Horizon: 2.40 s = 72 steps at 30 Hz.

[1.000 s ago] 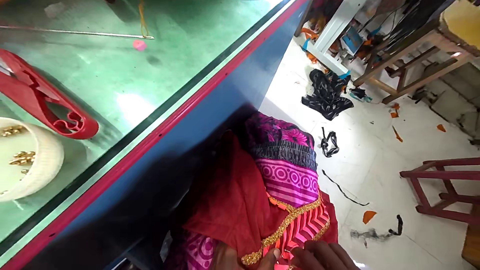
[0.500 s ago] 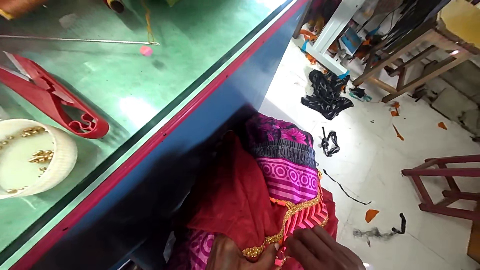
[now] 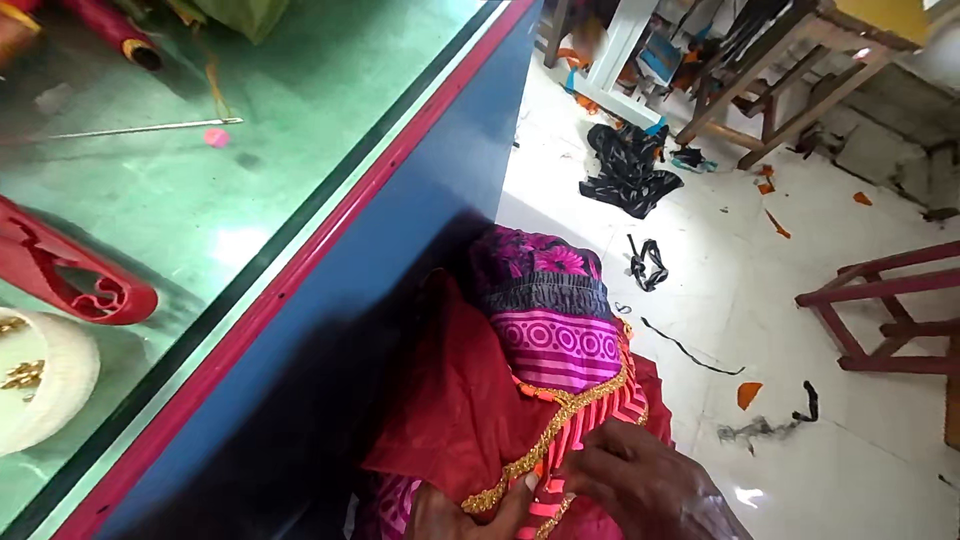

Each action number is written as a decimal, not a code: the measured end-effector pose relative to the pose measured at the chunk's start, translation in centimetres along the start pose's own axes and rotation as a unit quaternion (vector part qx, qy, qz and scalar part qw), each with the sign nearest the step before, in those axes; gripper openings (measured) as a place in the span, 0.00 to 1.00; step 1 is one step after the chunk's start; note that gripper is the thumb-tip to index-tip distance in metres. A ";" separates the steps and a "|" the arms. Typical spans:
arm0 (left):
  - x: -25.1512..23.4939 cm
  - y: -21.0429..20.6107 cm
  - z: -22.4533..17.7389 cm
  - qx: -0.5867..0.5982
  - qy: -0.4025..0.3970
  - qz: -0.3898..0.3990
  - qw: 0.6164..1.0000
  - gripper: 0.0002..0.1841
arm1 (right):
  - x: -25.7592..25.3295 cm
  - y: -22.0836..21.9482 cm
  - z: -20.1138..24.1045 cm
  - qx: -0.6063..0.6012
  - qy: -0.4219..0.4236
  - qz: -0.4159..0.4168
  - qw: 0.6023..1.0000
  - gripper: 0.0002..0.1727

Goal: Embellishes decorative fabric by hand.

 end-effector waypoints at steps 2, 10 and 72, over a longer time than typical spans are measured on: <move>0.0 0.0 0.0 0.002 -0.006 -0.002 1.000 0.26 | 0.1 0.2 -0.5 -0.036 0.006 -0.011 0.999 0.07; -0.2 -0.1 -0.2 0.052 -0.013 0.001 0.999 0.23 | 1.0 -0.8 -3.3 -0.297 0.027 -0.069 0.952 0.12; 1.3 -2.1 -1.2 0.116 0.019 -0.095 0.989 0.32 | 1.6 -7.1 -6.0 -0.606 0.215 -0.255 0.722 0.09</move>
Point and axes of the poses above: each hand's wrist, its own x-axis away from the middle knuckle, its own y-axis out of the back of the hand, z = x × y, the point moved 8 cm from there along -x, towards the middle knuckle, and after that the axes turned 12 degrees about z, right-handed, at the moved point
